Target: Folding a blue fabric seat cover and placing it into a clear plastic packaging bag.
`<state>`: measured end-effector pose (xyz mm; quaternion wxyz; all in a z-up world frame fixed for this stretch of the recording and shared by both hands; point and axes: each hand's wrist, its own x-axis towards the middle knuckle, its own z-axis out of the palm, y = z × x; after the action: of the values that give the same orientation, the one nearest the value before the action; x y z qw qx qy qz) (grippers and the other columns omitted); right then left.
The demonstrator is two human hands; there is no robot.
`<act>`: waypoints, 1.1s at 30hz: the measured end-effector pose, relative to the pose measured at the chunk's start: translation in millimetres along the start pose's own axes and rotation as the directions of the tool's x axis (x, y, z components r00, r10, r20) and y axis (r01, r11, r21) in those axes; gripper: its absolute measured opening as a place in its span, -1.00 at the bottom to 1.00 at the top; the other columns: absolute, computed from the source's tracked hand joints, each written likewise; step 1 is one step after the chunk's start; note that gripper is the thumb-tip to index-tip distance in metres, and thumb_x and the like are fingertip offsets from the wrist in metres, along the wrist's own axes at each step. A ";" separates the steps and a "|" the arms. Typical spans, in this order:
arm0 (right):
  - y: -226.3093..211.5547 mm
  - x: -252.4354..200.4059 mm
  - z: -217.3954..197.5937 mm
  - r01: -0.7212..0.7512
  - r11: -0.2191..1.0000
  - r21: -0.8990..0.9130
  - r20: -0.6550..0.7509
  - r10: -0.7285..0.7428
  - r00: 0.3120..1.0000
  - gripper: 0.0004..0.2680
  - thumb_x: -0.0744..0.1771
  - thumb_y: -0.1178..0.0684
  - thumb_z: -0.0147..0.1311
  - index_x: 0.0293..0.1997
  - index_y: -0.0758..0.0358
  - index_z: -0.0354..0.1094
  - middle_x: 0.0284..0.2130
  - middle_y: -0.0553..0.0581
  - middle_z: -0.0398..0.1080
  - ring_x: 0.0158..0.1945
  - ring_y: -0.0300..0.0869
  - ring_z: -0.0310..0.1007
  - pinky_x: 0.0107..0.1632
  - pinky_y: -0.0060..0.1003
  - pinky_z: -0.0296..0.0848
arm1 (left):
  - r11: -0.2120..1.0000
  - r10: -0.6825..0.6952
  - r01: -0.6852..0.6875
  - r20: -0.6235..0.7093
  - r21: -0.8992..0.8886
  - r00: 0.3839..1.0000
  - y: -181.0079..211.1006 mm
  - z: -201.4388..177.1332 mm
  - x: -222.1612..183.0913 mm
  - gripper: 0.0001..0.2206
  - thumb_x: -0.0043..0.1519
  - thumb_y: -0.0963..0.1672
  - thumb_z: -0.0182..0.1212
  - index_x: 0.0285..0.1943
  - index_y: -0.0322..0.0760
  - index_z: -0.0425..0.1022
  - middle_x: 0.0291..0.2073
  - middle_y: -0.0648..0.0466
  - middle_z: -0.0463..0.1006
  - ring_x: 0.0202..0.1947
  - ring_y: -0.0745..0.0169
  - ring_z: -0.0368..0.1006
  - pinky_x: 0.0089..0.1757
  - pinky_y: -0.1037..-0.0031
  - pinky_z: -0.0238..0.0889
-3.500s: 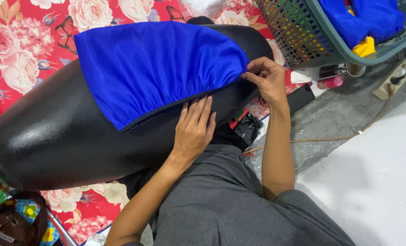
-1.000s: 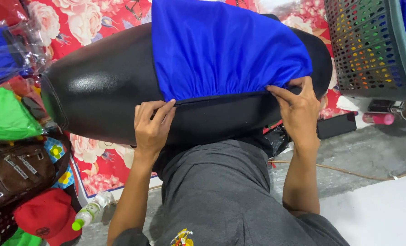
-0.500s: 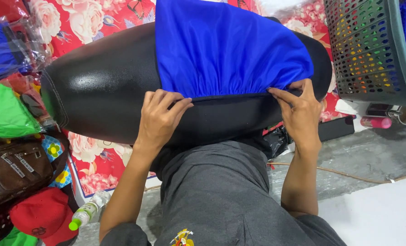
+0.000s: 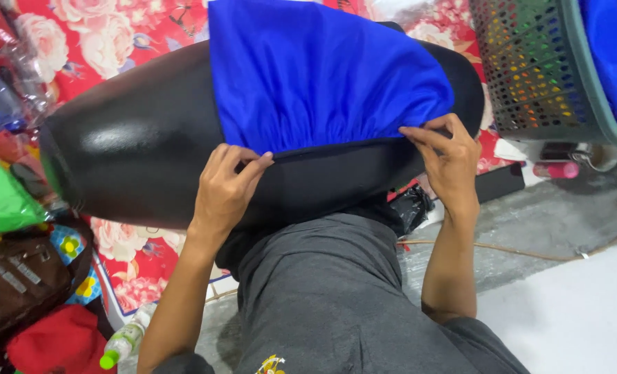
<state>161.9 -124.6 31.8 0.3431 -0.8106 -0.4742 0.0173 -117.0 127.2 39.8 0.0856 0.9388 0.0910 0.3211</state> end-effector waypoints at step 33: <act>59.5 -8.2 16.5 -0.443 0.504 0.742 -0.049 0.699 0.713 -0.89 0.27 0.31 0.33 -0.27 0.57 0.47 -0.44 0.27 0.38 -0.46 -0.19 0.57 -0.39 -0.35 0.71 | 0.987 -0.162 0.162 0.041 0.003 0.986 9.1 -19.0 -10.3 -0.84 0.20 -0.25 0.61 -0.12 -0.28 0.73 -0.29 0.07 0.58 -0.29 0.17 0.53 -0.27 0.46 0.41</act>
<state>196.5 -140.8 -17.3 0.6663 -0.7248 -0.0642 0.1631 -135.6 118.0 50.5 0.1136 0.9347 0.1651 0.2937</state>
